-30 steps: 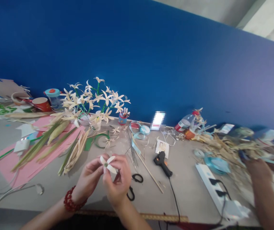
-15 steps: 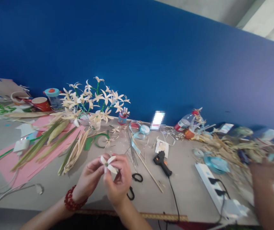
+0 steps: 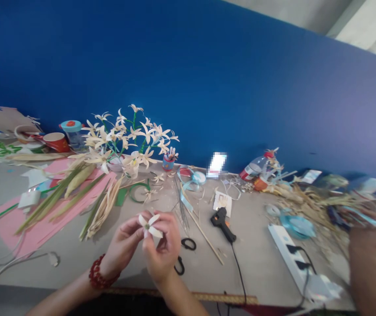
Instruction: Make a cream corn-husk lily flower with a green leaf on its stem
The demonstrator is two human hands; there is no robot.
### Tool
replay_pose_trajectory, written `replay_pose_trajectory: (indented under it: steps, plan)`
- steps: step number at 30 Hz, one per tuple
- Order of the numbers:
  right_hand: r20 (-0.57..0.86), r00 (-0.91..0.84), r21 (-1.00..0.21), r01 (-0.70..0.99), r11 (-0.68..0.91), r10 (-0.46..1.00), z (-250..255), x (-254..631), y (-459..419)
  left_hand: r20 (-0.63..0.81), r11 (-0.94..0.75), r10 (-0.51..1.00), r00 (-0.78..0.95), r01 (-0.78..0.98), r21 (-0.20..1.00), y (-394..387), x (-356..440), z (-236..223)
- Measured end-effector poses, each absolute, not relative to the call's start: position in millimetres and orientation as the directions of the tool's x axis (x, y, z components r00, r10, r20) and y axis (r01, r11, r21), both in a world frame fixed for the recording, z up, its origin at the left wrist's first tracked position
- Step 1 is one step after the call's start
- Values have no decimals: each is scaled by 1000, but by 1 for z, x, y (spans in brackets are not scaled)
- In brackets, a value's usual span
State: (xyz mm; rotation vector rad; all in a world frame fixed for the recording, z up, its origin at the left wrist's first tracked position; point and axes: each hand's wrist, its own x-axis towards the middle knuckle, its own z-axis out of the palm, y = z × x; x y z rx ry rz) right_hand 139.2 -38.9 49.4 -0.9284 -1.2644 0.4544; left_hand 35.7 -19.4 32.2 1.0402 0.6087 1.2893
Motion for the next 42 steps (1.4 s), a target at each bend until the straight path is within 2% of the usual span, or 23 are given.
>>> replay_pose_trajectory:
  steps: [42]
  plan:
    - [617,287,-784,156,600,732,45,140,-39,220,-85,947,234,-477,875,-21,38,35]
